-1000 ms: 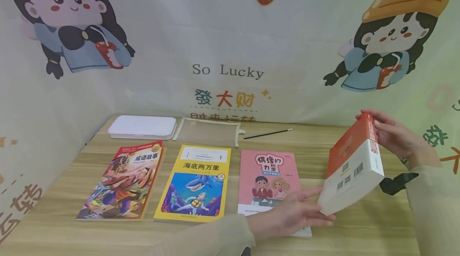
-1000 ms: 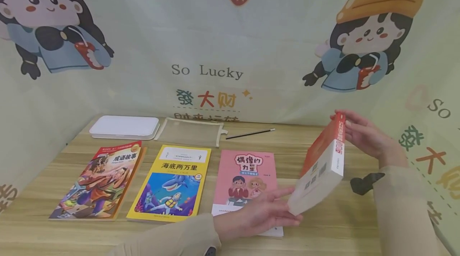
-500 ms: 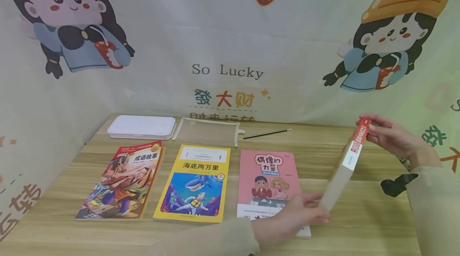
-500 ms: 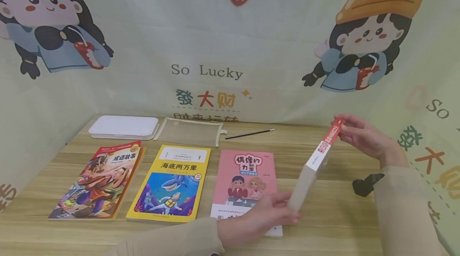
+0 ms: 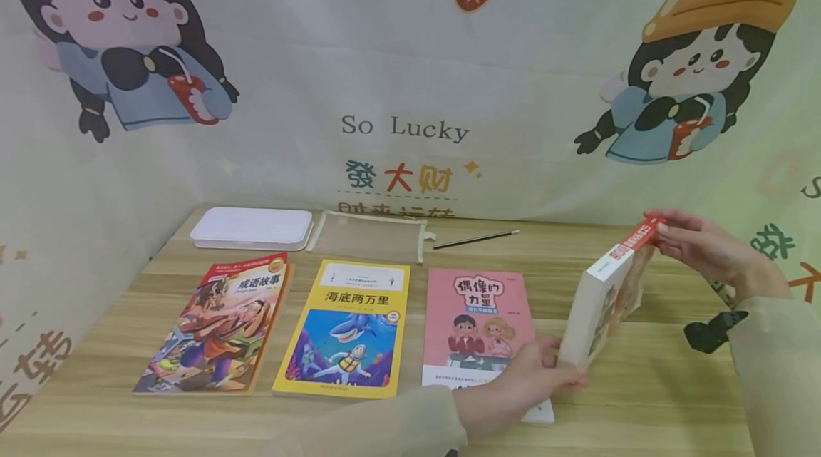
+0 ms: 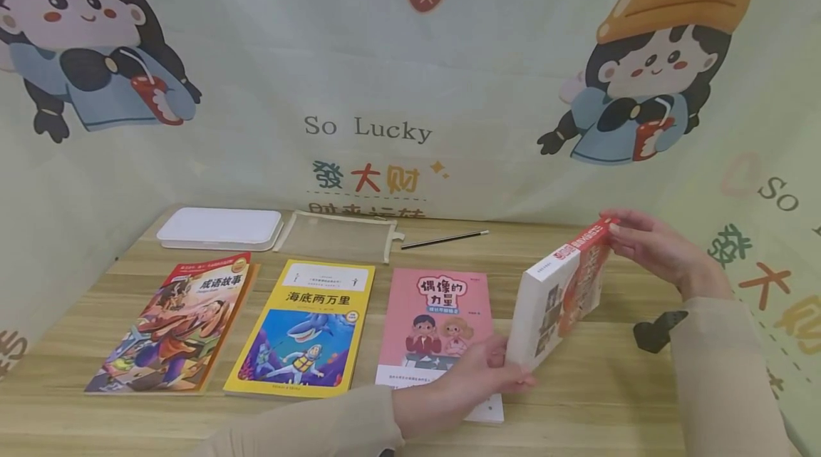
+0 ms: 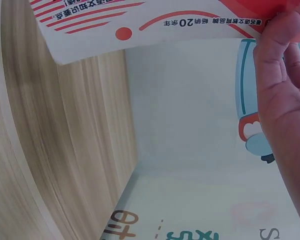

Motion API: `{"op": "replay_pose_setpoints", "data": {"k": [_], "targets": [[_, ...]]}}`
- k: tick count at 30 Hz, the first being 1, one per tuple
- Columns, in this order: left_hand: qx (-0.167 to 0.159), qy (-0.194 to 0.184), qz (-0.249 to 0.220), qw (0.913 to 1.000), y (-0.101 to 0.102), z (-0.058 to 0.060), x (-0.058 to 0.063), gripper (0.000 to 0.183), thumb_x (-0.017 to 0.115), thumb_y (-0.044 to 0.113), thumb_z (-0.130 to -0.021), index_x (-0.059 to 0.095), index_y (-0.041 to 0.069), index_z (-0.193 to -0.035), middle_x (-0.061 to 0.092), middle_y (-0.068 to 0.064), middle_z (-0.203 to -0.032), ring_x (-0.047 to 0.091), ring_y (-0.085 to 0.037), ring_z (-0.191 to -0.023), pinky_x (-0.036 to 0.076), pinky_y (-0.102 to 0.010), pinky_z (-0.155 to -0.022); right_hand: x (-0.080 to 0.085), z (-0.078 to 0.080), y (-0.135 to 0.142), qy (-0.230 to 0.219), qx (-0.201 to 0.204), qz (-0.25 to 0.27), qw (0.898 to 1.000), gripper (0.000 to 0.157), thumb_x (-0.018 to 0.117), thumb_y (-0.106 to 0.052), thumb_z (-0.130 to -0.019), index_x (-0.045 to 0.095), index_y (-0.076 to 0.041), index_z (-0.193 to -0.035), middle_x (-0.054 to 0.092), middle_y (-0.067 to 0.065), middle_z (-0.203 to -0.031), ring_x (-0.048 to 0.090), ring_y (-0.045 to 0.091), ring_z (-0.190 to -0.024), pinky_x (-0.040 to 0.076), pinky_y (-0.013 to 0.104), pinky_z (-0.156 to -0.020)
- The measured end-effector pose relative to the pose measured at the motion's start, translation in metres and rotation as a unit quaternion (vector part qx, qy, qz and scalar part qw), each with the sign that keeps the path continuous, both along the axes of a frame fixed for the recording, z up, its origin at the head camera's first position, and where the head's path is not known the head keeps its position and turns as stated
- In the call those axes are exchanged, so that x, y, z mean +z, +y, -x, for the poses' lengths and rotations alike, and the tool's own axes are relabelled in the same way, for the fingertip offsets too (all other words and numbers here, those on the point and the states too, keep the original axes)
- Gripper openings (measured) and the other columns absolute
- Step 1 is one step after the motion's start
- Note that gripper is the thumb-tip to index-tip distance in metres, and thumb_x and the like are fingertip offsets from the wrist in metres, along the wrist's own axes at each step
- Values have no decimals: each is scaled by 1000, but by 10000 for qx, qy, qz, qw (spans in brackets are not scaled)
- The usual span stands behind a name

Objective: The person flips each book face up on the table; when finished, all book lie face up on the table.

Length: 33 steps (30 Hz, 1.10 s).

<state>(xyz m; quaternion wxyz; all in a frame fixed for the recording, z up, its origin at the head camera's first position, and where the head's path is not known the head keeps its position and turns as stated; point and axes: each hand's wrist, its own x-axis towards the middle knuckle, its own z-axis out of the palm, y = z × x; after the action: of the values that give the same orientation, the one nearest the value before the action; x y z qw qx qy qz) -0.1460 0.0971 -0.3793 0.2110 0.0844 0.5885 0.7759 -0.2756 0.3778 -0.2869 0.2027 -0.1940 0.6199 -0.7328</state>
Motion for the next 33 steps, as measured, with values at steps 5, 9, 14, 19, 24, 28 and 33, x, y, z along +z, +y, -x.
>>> {"op": "replay_pose_setpoints", "data": {"k": [5, 9, 14, 19, 24, 28, 33], "targets": [[36, -114, -111, 9999, -1, 3, 0, 22, 57, -3, -81, 48, 3, -100, 62, -17, -82, 62, -30, -77, 52, -32, -69, -2, -1, 4, -142, -423, -318, 9985, 29, 38, -2, -93, 61, -14, -107, 58, 1, -101, 57, 13, -84, 49, 22, -74], [254, -20, 185, 9995, -3, 6, 1, 17, 59, 1, -81, 52, 3, -96, 62, -11, -82, 61, -30, -76, 52, -30, -65, -5, -2, 8, -144, -786, -896, 9928, 26, 41, -6, -93, 63, -17, -101, 59, 1, -96, 56, 11, -75, 50, 21, -69], [411, 356, 672, 9963, -5, 8, 1, 14, 62, 6, -80, 57, 4, -93, 57, 1, -83, 57, -15, -74, 51, -30, -67, -8, -3, 10, -287, -1219, -1660, 9781, 22, 45, -12, -93, 64, -23, -91, 58, 0, -89, 54, 10, -67, 49, 20, -64], [475, 555, 1208, 9900, -5, 9, 2, 15, 64, 11, -79, 63, 4, -93, 54, 3, -73, 48, -7, -65, 46, -22, -60, -13, 0, 10, -247, -1471, -2610, 9538, 11, 49, -21, -91, 59, -22, -92, 57, -2, -86, 52, 9, -65, 49, 21, -62], [634, 667, 1751, 9802, -1, 11, 2, 16, 67, 13, -77, 63, 4, -89, 53, 4, -69, 47, -7, -60, 43, -19, -53, -23, 4, 8, 43, -1541, -3523, 9231, 52, 50, -32, -90, 37, 8, -121, 53, -2, -87, 48, 9, -67, 47, 23, -63], [749, 534, 2033, 9748, 4, 11, 0, 21, 70, 11, -74, 56, 7, -88, 52, 3, -67, 48, -9, -59, 42, -21, -52, -30, 6, 6, 197, -1606, -4004, 9020, 67, 50, -37, -89, 28, 13, -127, 51, 0, -89, 47, 10, -70, 46, 25, -63], [502, 147, 1979, 9788, 12, 11, -1, 23, 69, 5, -73, 52, 6, -89, 55, -1, -65, 52, -13, -59, 47, -27, -54, -38, 7, 3, 257, -1615, -4245, 8905, 66, 49, -39, -89, 29, 12, -126, 51, 2, -89, 46, 13, -71, 44, 26, -62]]}}
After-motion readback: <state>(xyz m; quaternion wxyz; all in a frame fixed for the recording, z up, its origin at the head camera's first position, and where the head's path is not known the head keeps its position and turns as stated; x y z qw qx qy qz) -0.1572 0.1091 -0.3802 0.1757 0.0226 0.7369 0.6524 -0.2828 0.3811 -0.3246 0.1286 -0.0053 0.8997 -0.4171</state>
